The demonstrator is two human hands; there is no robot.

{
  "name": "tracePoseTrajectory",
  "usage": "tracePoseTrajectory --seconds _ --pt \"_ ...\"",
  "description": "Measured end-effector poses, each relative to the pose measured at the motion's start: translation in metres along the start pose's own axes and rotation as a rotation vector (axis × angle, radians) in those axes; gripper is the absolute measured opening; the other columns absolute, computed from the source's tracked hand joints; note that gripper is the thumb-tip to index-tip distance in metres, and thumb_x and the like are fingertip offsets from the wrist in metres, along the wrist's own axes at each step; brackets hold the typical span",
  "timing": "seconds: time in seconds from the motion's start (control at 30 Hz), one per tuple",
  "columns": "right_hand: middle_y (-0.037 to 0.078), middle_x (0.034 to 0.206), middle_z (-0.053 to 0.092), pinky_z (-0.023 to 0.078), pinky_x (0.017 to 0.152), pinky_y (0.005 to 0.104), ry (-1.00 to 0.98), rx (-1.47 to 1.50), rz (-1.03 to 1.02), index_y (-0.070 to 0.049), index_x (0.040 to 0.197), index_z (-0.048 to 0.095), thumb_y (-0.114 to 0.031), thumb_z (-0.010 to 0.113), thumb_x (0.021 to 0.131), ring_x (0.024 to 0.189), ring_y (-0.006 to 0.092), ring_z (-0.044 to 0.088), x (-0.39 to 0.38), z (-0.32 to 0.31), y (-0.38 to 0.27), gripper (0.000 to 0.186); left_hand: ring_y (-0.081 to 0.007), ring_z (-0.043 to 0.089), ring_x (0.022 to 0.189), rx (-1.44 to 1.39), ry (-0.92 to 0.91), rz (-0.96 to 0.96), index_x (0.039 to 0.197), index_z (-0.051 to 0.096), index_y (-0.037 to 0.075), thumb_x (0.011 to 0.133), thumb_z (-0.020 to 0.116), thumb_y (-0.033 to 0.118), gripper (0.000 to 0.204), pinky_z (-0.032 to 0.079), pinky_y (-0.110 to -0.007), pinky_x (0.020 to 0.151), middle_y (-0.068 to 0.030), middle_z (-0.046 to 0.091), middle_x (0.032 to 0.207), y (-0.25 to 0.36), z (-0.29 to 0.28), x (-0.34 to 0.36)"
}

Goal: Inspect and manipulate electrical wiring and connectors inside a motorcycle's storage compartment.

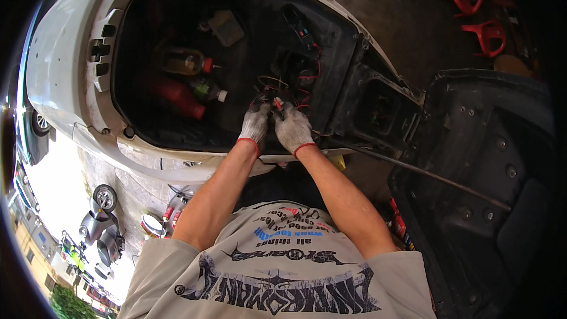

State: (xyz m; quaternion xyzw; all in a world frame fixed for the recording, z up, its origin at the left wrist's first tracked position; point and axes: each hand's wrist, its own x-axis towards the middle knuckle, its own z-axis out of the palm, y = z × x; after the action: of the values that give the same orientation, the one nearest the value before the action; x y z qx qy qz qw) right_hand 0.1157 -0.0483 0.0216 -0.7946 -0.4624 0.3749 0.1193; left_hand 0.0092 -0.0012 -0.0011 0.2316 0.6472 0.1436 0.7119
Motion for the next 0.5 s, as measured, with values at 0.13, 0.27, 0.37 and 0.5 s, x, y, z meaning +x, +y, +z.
tracePoseTrajectory --seconds 0.13,0.27,0.37,0.5 --pt "0.024 0.11 0.063 0.045 0.09 0.0502 0.004 0.082 0.073 -0.006 0.119 0.055 -0.03 0.058 0.089 0.104 0.0427 0.059 -0.004 0.0 0.004 0.039 -0.0129 0.06 0.081 -0.139 0.027 -0.044 0.119 0.061 0.006 0.094 0.051 0.018 0.029 0.048 -0.028 0.071 -0.0046 0.065 0.095 -0.001 -0.005 0.0" --pt "0.022 0.105 0.065 0.046 0.089 0.0478 0.097 0.133 0.179 -0.005 0.113 0.06 -0.029 0.059 0.087 0.101 0.0399 0.061 -0.002 -0.009 0.018 0.035 -0.0134 0.058 0.067 -0.169 0.099 -0.184 0.11 0.063 0.008 0.092 0.054 0.02 0.024 0.049 -0.029 0.06 -0.0035 0.061 0.081 0.002 -0.006 0.002" --pt "0.017 0.08 0.068 0.05 0.075 0.0415 0.014 0.406 0.324 -0.004 0.095 0.067 -0.026 0.062 0.084 0.082 0.032 0.067 0.004 -0.018 0.024 0.025 -0.0138 0.058 0.066 -0.166 0.087 -0.152 0.107 0.064 0.009 0.091 0.056 0.021 0.021 0.048 -0.03 0.058 -0.0032 0.06 0.078 -0.002 -0.008 0.004" --pt "0.013 0.074 0.066 0.05 0.061 0.0383 -0.089 0.597 0.454 -0.004 0.094 0.066 -0.027 0.062 0.085 0.065 0.0262 0.065 0.013 -0.02 0.024 0.025 -0.0138 0.058 0.066 -0.122 0.048 -0.086 0.108 0.064 0.009 0.091 0.057 0.021 0.022 0.048 -0.03 0.057 -0.003 0.06 0.076 0.0 -0.007 0.002"
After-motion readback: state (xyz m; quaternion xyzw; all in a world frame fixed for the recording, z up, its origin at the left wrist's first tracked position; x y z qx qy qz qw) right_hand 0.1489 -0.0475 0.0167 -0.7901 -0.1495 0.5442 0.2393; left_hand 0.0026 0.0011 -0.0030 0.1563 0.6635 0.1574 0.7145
